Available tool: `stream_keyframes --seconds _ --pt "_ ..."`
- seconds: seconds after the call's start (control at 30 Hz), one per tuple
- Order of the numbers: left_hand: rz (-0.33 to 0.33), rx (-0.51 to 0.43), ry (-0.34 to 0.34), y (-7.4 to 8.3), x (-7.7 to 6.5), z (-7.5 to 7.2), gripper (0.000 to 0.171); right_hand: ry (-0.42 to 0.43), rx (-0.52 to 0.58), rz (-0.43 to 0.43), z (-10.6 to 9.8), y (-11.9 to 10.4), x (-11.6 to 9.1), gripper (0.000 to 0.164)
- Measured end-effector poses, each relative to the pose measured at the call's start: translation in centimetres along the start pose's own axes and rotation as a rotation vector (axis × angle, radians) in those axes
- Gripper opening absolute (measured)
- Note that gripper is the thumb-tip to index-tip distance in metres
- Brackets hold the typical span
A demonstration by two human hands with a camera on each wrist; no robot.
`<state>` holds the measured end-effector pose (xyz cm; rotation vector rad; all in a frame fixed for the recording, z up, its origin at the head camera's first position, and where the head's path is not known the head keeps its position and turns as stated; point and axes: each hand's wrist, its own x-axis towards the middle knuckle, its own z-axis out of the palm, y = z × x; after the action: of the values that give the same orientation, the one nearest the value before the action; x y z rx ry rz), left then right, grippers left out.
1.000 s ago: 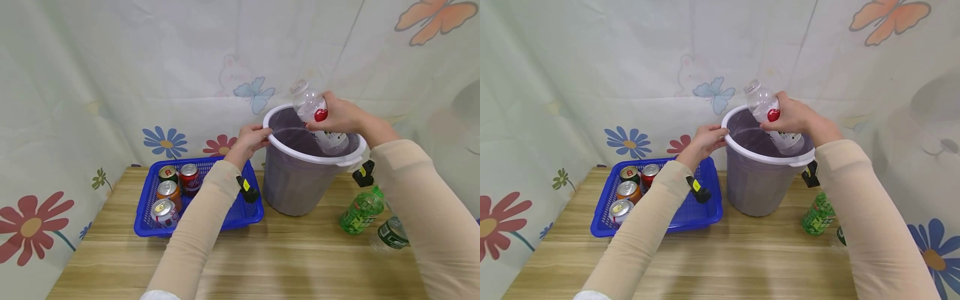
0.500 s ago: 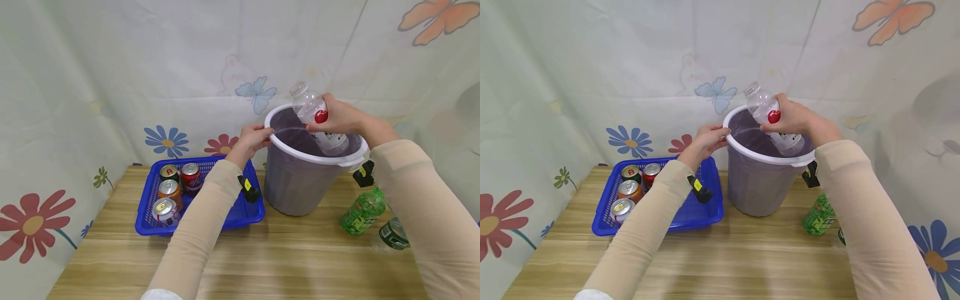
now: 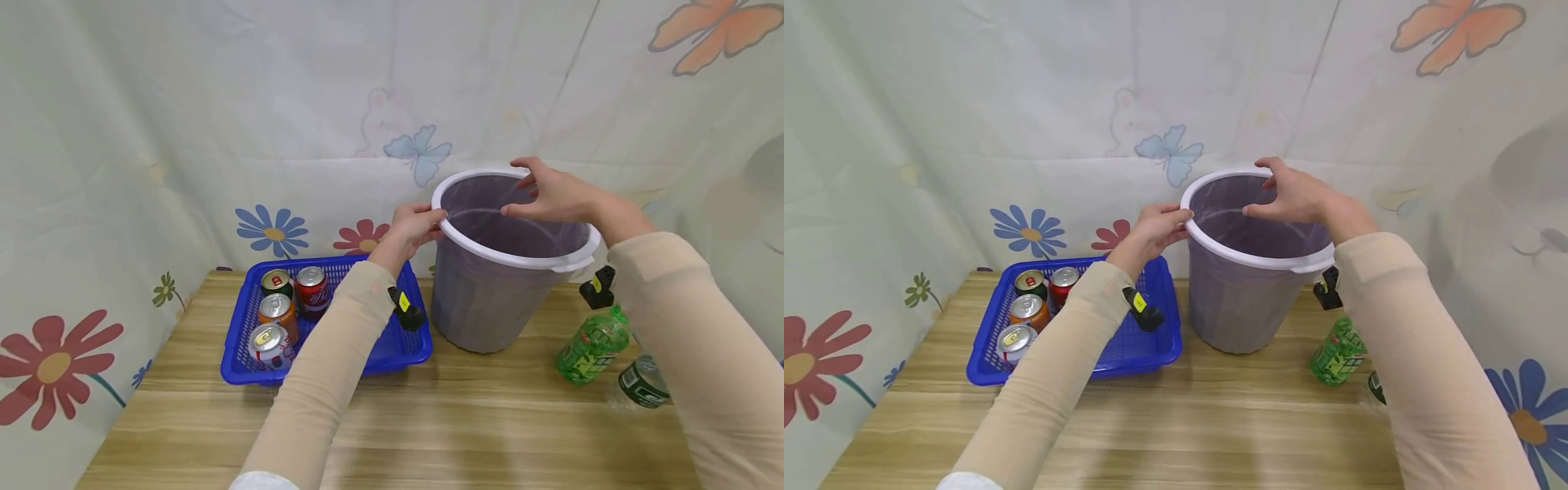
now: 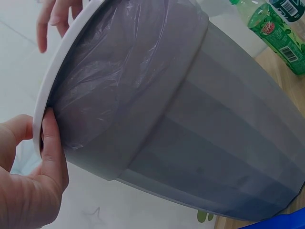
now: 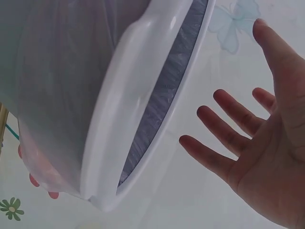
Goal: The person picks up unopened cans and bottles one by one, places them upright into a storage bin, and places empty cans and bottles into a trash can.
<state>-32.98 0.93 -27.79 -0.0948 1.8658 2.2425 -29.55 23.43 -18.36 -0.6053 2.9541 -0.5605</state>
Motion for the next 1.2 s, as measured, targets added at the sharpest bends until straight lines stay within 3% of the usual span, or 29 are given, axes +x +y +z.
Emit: stream_keyframes --seconds 0.23,0.53,1.2 --pt "0.000 -0.005 -0.006 -0.1 -0.1 0.0 0.045 -0.015 -0.043 0.006 -0.3 -0.1 -0.5 0.083" --pt "-0.001 0.003 -0.005 0.0 -0.1 -0.2 0.044 -0.002 -0.078 -0.048 -0.5 0.1 -1.3 0.078" --pt "0.000 -0.004 -0.008 0.0 0.0 -0.1 0.044 0.246 -0.078 -0.154 -1.3 0.7 -4.2 0.046"
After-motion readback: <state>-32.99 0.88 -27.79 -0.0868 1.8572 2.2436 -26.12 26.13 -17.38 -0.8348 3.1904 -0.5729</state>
